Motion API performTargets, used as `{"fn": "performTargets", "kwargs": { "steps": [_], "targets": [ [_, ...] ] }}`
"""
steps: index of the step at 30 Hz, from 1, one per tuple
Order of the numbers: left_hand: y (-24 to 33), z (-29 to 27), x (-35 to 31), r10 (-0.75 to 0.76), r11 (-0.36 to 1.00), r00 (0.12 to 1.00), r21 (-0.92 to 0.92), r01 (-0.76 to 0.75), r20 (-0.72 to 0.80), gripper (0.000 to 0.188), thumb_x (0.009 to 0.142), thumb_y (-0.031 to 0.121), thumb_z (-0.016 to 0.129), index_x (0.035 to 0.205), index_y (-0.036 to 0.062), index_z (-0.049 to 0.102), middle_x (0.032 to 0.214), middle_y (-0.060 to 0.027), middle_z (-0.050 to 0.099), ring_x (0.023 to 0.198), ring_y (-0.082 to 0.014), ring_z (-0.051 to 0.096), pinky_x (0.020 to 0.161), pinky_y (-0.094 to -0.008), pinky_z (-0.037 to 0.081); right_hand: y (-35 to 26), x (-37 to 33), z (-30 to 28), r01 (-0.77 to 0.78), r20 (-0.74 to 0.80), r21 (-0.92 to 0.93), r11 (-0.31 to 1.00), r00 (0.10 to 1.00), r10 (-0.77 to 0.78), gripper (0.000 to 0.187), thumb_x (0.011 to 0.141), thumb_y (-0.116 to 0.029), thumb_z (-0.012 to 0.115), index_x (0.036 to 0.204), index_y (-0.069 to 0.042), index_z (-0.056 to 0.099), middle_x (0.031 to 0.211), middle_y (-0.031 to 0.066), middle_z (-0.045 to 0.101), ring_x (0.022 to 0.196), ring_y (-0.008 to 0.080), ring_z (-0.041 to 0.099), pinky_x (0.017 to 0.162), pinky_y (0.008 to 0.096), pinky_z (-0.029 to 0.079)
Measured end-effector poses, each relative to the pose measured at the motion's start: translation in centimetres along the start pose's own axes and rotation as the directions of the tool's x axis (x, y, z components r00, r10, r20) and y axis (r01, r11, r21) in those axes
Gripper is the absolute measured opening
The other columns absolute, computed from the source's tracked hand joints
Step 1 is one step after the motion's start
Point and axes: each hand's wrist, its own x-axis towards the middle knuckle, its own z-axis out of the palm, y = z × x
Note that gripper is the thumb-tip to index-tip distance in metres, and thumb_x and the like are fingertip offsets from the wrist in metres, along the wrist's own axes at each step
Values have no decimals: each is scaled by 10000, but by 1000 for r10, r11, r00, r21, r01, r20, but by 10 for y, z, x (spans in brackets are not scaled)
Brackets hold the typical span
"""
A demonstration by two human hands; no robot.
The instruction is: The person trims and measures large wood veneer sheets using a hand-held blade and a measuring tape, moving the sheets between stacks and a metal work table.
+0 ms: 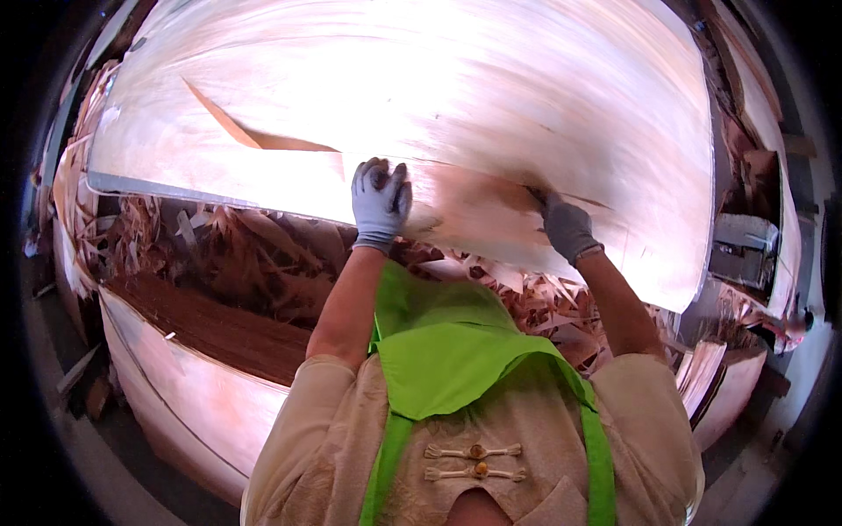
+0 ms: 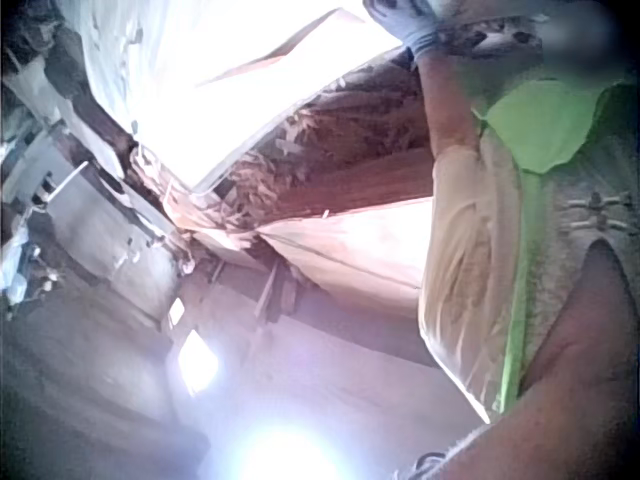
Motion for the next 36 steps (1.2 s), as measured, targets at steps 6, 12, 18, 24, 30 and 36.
{"fn": "performTargets", "kwargs": {
  "steps": [6, 12, 18, 24, 30, 36],
  "targets": [
    [-4, 4, -3, -1, 1000, 1000, 11, 1, 5, 341, 714, 183, 651, 1053, 165, 619, 1043, -146, 546, 1068, -339, 477, 910, -478, 390, 46, -64, 27, -232, 14, -24, 972, 973, 232, 192, 891, -204, 433, 997, -47, 469, 704, 205, 626, 660, 391, 616, 585, 506, 466],
    [0, -9, 5, 61, 994, 998, 90, -62, 16, 283, 778, 202, 570, 1049, 141, 622, 1115, -158, 531, 1144, -341, 450, 985, -546, 290, -12, -71, -16, -224, -206, 128, 966, 947, 247, 238, 929, -225, 370, 1025, -29, 467, 676, 204, 615, 622, 402, 600, 540, 512, 451],
    [-4, -2, 2, 36, 999, 996, 14, -38, 77, 379, 798, 190, 554, 1147, 45, 527, 1242, -192, 466, 1188, -364, 413, 1032, -492, 278, -168, 18, 24, 178, -194, 31, 984, 966, -168, 234, 890, -169, 407, 1026, 1, 492, 620, 172, 614, 537, 337, 610, 489, 489, 456],
    [-1, -9, 0, -80, 992, 985, 113, 62, 156, 534, 816, 248, 510, 1266, -26, 419, 1369, -180, 377, 1273, -349, 332, 1057, -499, 221, -225, 77, 24, 194, -215, -56, 979, 956, -201, 306, 849, -166, 454, 1091, 19, 483, 672, 139, 646, 567, 290, 638, 493, 446, 485],
    [-3, -4, 1, -119, 970, 969, 232, 67, 217, 555, 828, 287, 464, 1320, 38, 404, 1395, -161, 360, 1298, -327, 312, 1058, -575, 135, -206, 48, 24, 97, -25, -48, 994, 995, -98, 260, 898, -203, 415, 1054, -49, 555, 736, 115, 644, 624, 295, 633, 540, 411, 505],
    [20, 5, -21, 66, 997, 956, 24, -77, 286, 647, 795, 233, 521, 1368, 23, 305, 1432, -190, 283, 1325, -344, 265, 1094, -515, 138, -171, 36, 42, 244, -240, -26, 969, 940, -244, 204, 836, -137, 466, 993, -12, 502, 669, 123, 629, 563, 301, 630, 459, 444, 475]
  ]
}}
